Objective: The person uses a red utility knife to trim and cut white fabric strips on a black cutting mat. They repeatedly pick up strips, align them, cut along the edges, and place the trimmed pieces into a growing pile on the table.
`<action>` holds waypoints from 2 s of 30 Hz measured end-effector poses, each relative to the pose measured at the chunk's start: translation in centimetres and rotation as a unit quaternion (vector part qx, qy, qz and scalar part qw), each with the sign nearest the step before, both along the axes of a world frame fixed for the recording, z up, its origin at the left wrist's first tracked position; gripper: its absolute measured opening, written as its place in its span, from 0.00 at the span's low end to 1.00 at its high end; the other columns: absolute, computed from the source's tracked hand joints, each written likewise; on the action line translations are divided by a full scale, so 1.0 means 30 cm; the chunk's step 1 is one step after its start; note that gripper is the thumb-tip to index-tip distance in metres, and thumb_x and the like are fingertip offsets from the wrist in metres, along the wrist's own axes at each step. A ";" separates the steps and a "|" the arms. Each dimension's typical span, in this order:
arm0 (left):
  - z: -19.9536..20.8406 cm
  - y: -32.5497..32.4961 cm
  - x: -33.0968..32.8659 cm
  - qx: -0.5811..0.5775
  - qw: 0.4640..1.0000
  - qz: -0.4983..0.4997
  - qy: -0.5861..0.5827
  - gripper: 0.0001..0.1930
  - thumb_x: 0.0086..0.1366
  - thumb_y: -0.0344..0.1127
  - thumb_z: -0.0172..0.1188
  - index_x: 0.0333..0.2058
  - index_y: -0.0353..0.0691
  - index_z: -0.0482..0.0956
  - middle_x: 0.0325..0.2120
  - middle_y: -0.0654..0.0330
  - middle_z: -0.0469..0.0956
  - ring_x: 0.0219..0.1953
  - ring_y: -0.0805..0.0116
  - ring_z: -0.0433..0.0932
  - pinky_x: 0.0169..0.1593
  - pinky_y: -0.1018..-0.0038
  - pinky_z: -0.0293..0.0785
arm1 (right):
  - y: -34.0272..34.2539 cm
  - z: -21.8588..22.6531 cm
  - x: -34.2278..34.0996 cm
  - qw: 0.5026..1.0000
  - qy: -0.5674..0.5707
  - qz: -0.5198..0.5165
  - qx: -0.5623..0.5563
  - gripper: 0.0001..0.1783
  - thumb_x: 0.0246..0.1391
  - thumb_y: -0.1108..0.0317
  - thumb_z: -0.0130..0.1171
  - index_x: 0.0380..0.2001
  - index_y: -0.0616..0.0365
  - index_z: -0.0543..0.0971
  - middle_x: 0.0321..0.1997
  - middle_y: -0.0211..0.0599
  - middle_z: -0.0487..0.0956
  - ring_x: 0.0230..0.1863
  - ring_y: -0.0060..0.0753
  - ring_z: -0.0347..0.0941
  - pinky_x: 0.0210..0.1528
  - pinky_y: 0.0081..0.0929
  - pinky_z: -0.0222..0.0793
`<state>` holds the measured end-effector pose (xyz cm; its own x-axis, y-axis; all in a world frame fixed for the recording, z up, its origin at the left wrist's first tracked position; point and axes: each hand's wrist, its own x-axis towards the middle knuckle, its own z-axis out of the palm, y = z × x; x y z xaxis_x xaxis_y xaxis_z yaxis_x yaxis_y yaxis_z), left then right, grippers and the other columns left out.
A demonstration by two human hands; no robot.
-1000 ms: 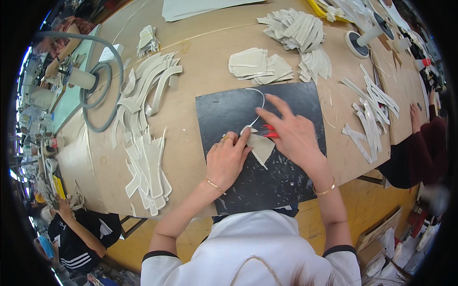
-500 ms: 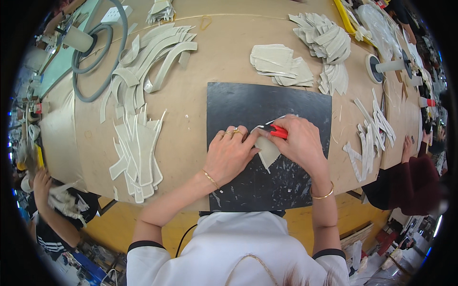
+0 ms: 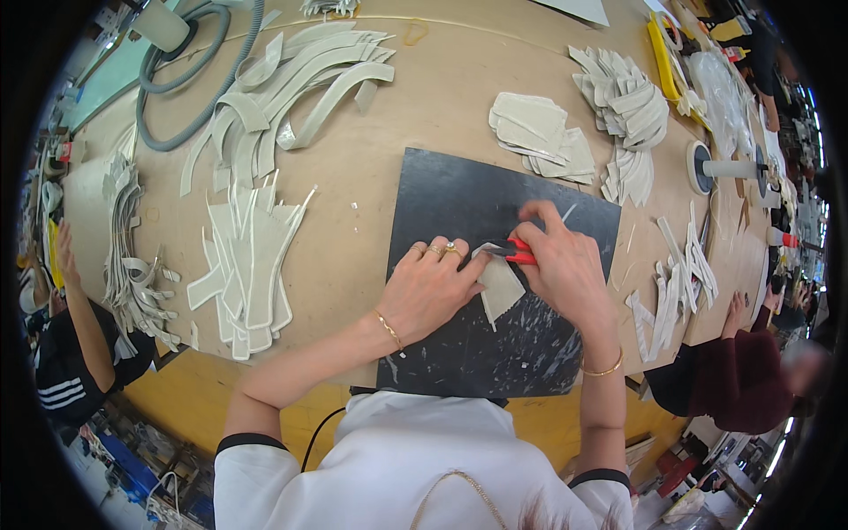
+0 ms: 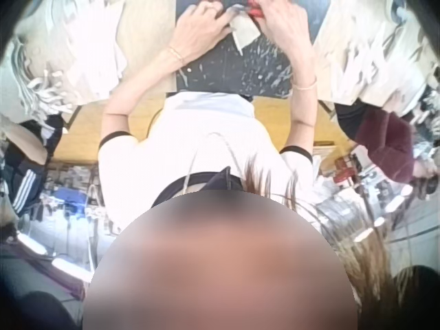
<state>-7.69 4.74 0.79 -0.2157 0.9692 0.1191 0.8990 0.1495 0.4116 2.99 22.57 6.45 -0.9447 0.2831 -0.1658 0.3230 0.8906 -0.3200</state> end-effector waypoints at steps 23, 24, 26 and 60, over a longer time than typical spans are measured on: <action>0.008 0.001 0.009 -0.025 1.000 0.004 0.010 0.26 0.60 0.45 0.65 0.55 0.44 0.74 0.37 0.62 0.74 0.40 0.65 0.74 0.42 0.69 0.70 | -0.102 -0.137 0.185 0.981 0.152 0.020 0.118 0.26 0.44 0.67 0.65 0.51 0.42 0.83 0.23 0.22 0.64 0.21 0.22 0.61 0.26 0.24 0.56; 0.009 0.002 0.010 -0.025 1.000 0.003 0.010 0.26 0.60 0.45 0.65 0.55 0.44 0.73 0.38 0.62 0.74 0.41 0.65 0.74 0.42 0.69 0.70 | -0.104 -0.142 0.193 0.980 0.144 0.024 0.133 0.25 0.46 0.67 0.64 0.52 0.42 0.82 0.23 0.22 0.63 0.21 0.22 0.61 0.26 0.24 0.56; 0.009 0.004 0.010 -0.021 1.000 0.004 0.009 0.26 0.60 0.45 0.65 0.56 0.45 0.73 0.38 0.62 0.74 0.40 0.64 0.74 0.42 0.69 0.69 | -0.105 -0.148 0.201 0.978 0.140 0.030 0.149 0.24 0.48 0.67 0.62 0.52 0.42 0.82 0.23 0.22 0.62 0.21 0.22 0.60 0.26 0.24 0.55; 0.020 -0.086 0.138 -0.039 0.996 -0.005 0.081 0.34 0.62 0.43 0.62 0.64 0.38 0.65 0.66 0.53 0.60 0.64 0.56 0.62 0.63 0.60 0.58 | -0.185 -0.005 0.252 0.946 0.027 -0.304 -0.110 0.10 0.50 0.67 0.65 0.36 0.57 0.83 0.29 0.41 0.82 0.30 0.47 0.79 0.34 0.36 0.72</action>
